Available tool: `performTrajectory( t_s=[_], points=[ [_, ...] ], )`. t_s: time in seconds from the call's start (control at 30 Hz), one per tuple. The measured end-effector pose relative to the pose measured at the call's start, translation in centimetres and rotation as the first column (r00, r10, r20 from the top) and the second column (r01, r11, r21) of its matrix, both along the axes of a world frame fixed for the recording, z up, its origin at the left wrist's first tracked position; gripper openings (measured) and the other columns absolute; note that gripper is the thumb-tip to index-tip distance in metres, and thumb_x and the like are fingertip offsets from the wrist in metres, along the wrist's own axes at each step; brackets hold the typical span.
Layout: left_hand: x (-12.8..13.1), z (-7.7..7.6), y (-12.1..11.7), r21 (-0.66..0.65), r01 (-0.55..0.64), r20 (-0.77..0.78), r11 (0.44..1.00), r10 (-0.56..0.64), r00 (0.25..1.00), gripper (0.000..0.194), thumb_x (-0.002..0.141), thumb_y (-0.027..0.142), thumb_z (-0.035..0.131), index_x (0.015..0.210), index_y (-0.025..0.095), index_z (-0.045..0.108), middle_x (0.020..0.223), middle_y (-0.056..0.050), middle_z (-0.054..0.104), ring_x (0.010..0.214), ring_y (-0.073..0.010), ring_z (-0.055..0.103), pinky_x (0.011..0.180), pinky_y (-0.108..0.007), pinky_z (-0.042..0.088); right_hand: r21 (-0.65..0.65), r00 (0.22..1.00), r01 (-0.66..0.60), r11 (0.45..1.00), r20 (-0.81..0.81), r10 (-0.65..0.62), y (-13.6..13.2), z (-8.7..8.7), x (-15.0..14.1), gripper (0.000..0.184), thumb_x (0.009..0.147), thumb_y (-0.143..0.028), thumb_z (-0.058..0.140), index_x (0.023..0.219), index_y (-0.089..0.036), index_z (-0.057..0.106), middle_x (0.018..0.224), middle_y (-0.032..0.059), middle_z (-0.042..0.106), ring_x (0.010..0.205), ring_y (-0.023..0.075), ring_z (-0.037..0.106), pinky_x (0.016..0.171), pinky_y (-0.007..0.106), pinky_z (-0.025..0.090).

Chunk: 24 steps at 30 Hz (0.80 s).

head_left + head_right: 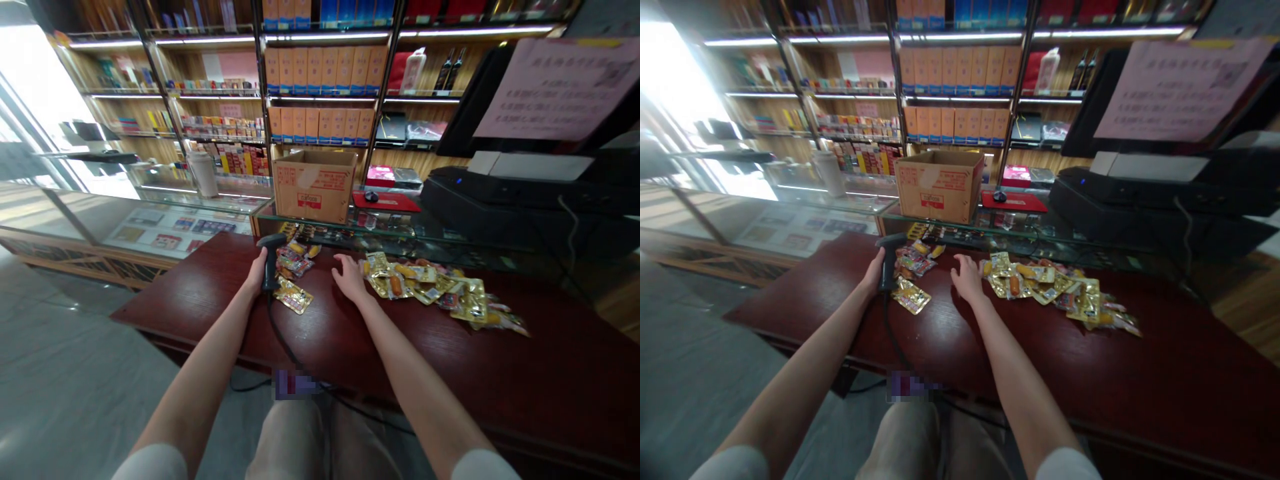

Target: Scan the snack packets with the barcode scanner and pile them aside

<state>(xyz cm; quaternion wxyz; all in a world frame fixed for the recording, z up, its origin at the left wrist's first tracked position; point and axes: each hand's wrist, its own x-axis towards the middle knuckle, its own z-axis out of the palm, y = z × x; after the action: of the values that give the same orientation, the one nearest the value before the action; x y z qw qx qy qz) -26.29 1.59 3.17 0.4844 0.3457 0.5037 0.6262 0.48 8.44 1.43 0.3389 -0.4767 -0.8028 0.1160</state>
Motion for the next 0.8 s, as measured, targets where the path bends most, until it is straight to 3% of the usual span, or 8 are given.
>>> performTrajectory(
  t_s=[0.13, 0.33, 0.43, 0.67, 0.73, 0.8],
  points=[
    [0.6, -0.8, 0.7, -0.001, 0.013, -0.024, 1.000, -0.013, 1.000, 0.064, 0.080, 0.076, 0.052, 0.066, 0.014, 0.060, 0.054, -0.004, 0.060, 0.044, -0.0102, 0.053, 0.045, -0.020, 0.041, -0.041, 0.972, -0.222, 0.974, 0.064, 0.224, 2.8, 0.4, -3.7, 0.049, 0.091, -0.022, 0.049, 0.139, -0.019, 0.053, 0.148, 0.0134, 0.048, 0.134, 0.0232, 0.048, 0.111, 0.038, 0.036],
    [1.3, -1.0, 0.9, 0.013, 0.039, -0.001, 0.999, -0.039, 0.999, 0.063, 0.083, 0.073, 0.052, 0.066, 0.013, 0.062, 0.055, -0.006, 0.061, 0.048, -0.0118, 0.056, 0.051, -0.022, 0.045, -0.201, 0.940, -0.181, 0.963, 0.254, 0.230, 5.8, 1.4, -7.9, 0.038, 0.098, -0.027, 0.047, 0.133, -0.024, 0.061, 0.146, 0.0136, 0.051, 0.134, 0.0274, 0.049, 0.111, 0.044, 0.035],
    [1.8, -1.1, 0.9, 0.026, 0.097, -0.039, 0.995, -0.096, 0.995, 0.065, 0.082, 0.075, 0.051, 0.061, 0.014, 0.062, 0.055, -0.006, 0.061, 0.049, -0.0119, 0.055, 0.050, -0.022, 0.044, -0.172, 0.924, -0.188, 0.967, 0.302, 0.234, 5.4, 1.3, -7.1, 0.030, 0.098, -0.028, 0.048, 0.122, -0.021, 0.065, 0.138, 0.0145, 0.054, 0.122, 0.0267, 0.057, 0.106, 0.040, 0.039],
    [3.8, -0.5, 0.8, -0.031, 0.229, -0.048, 0.973, -0.231, 0.972, 0.064, 0.083, 0.072, 0.052, 0.061, 0.013, 0.063, 0.055, -0.007, 0.062, 0.048, -0.0120, 0.055, 0.047, -0.022, 0.042, -0.122, 0.947, -0.191, 0.974, 0.238, 0.215, 2.9, 0.0, -1.2, 0.014, 0.093, -0.019, 0.053, 0.094, -0.017, 0.066, 0.105, 0.0094, 0.058, 0.095, 0.0193, 0.060, 0.090, 0.031, 0.045],
    [4.3, 0.0, 0.8, -0.066, 0.242, -0.061, 0.968, -0.246, 0.967, 0.063, 0.083, 0.071, 0.054, 0.060, 0.013, 0.063, 0.054, -0.008, 0.061, 0.046, -0.0124, 0.055, 0.045, -0.022, 0.040, -0.100, 0.966, -0.161, 0.982, 0.188, 0.177, 2.5, -0.2, -0.6, 0.014, 0.092, -0.019, 0.054, 0.099, -0.017, 0.066, 0.106, 0.0086, 0.057, 0.094, 0.0185, 0.060, 0.089, 0.031, 0.046],
    [4.4, 0.6, 0.6, -0.054, 0.193, -0.082, 0.980, -0.197, 0.977, 0.061, 0.083, 0.070, 0.056, 0.060, 0.013, 0.062, 0.054, -0.007, 0.061, 0.046, -0.0126, 0.055, 0.045, -0.023, 0.040, -0.097, 0.983, -0.111, 0.989, 0.138, 0.123, 2.4, -0.1, -0.8, 0.026, 0.091, -0.022, 0.054, 0.117, -0.019, 0.062, 0.115, 0.0097, 0.056, 0.096, 0.0191, 0.061, 0.088, 0.033, 0.047]
  ],
)
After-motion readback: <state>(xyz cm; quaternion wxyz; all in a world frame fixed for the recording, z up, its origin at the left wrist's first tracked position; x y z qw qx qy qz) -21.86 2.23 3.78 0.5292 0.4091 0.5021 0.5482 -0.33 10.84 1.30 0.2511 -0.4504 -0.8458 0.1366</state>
